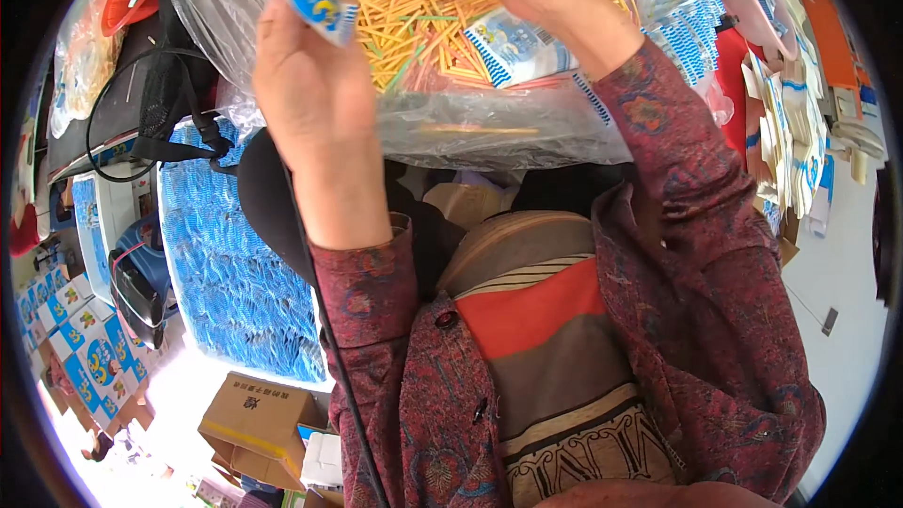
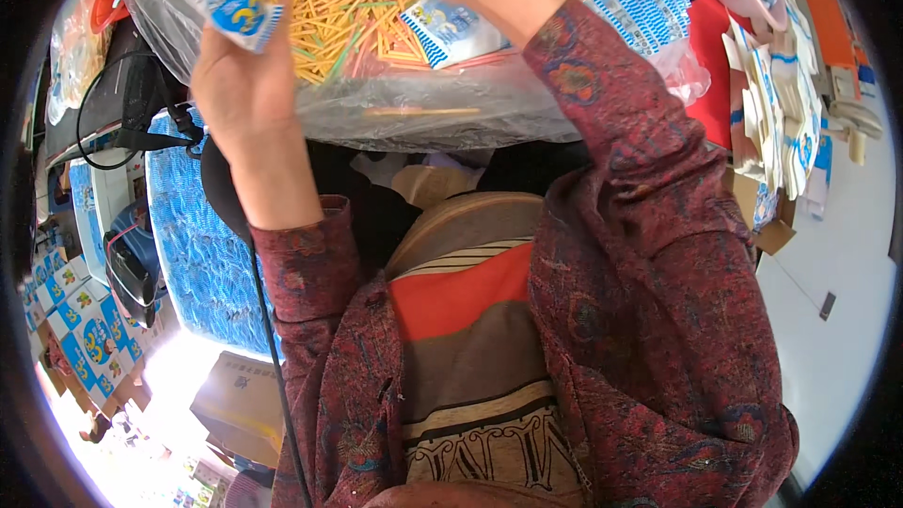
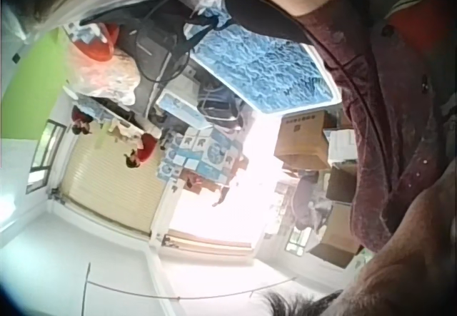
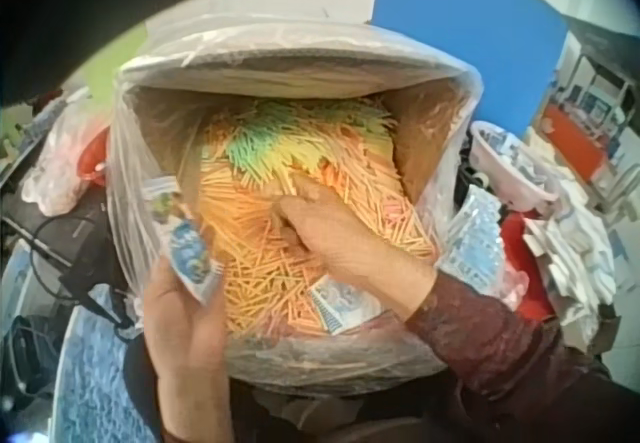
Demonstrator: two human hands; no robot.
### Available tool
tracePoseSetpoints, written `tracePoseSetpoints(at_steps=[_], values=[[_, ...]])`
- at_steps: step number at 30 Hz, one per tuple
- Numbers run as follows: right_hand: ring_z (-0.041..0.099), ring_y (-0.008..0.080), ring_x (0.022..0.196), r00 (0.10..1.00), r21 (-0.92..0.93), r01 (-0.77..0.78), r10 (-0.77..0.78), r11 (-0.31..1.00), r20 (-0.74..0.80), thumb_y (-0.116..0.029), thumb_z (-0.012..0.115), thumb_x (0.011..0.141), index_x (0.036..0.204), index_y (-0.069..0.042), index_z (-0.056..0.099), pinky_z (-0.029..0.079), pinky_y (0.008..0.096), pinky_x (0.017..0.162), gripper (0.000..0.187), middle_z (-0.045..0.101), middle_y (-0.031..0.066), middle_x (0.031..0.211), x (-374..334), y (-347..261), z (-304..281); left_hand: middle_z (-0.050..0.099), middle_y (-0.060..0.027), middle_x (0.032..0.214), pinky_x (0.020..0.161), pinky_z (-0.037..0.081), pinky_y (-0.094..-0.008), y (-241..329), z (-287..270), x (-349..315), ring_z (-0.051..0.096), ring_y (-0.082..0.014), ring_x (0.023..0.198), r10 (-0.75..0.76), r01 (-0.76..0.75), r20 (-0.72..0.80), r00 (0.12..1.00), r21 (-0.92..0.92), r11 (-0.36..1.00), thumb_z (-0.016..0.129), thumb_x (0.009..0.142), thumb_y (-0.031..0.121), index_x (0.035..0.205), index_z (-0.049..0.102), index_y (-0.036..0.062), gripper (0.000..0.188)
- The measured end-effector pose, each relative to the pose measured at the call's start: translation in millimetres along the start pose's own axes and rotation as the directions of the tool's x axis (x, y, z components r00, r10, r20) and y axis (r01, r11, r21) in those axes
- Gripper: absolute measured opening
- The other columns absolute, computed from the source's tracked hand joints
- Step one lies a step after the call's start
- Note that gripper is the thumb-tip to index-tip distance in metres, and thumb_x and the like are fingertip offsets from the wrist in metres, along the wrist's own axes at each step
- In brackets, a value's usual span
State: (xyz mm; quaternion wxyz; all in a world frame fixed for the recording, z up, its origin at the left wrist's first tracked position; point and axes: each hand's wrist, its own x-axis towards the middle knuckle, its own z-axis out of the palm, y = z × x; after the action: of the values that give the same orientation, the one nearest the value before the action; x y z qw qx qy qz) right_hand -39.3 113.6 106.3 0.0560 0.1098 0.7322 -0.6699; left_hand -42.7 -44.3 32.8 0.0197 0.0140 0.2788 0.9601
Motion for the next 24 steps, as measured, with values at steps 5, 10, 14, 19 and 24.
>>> tracePoseSetpoints(at_steps=[5, 10, 14, 19, 24], values=[[0.064, 0.0227, 0.078, 0.828, -0.390, 0.559, -0.475, 0.732, 0.296, -0.024, 0.059, 0.096, 0.100, -0.004, 0.063, 0.051, 0.0381, 0.070, 0.020, 0.066, 0.0100, 0.080, 26.6, 77.8, -14.1, 0.064, -0.0084, 0.115, 0.098, 0.040, -0.0419, 10.9, 0.7, -1.2, 0.058, -0.0231, 0.111, -0.014, 0.015, -0.077, 0.997, 0.017, 1.000, 0.048, 0.099, 0.015, 0.123, 0.054, 0.0005, 0.028], [0.066, 0.0285, 0.067, 0.841, -0.709, 0.517, -0.134, 0.480, 0.524, -0.025, 0.068, 0.084, 0.097, -0.004, 0.070, 0.051, 0.0374, 0.063, 0.024, 0.068, 0.0163, 0.077, 8.8, 62.7, -13.0, 0.064, -0.0090, 0.116, 0.098, 0.040, -0.0442, 8.0, -7.9, -0.6, 0.058, -0.0243, 0.111, -0.050, 0.049, -0.074, 0.996, -0.011, 0.999, 0.048, 0.099, 0.014, 0.121, 0.054, -0.0007, 0.027], [0.060, 0.0196, 0.062, 0.715, -0.670, 0.698, -0.304, 0.255, 0.629, -0.025, 0.070, 0.084, 0.103, -0.008, 0.069, 0.048, 0.0328, 0.061, 0.026, 0.065, 0.0151, 0.072, 7.9, 66.9, -12.2, 0.063, -0.0104, 0.115, 0.097, 0.042, -0.0412, 5.0, -9.2, 1.3, 0.059, -0.0234, 0.109, -0.054, 0.052, -0.052, 0.997, -0.027, 0.998, 0.048, 0.099, 0.012, 0.119, 0.055, -0.0024, 0.026], [0.064, 0.0349, 0.082, 0.622, -0.698, 0.713, -0.395, -0.070, 0.676, -0.023, 0.065, 0.089, 0.098, -0.005, 0.065, 0.051, 0.0414, 0.071, 0.021, 0.066, 0.0156, 0.086, 15.1, 69.6, -19.1, 0.063, -0.0116, 0.113, 0.095, 0.045, -0.0357, -6.5, -14.9, 2.5, 0.060, -0.0214, 0.106, -0.050, 0.051, -0.108, 0.993, 0.009, 0.999, 0.049, 0.098, 0.008, 0.114, 0.055, -0.0045, 0.022], [0.063, 0.0367, 0.079, 0.663, -0.615, 0.740, -0.447, 0.270, 0.601, -0.023, 0.068, 0.087, 0.097, -0.004, 0.067, 0.050, 0.0413, 0.069, 0.021, 0.065, 0.0183, 0.085, 52.5, 83.3, -32.7, 0.064, -0.0109, 0.110, 0.096, 0.046, -0.0340, -6.8, -16.8, 1.4, 0.061, -0.0200, 0.104, -0.049, 0.055, -0.147, 0.988, 0.038, 0.998, 0.050, 0.097, 0.006, 0.111, 0.056, -0.0040, 0.018]])
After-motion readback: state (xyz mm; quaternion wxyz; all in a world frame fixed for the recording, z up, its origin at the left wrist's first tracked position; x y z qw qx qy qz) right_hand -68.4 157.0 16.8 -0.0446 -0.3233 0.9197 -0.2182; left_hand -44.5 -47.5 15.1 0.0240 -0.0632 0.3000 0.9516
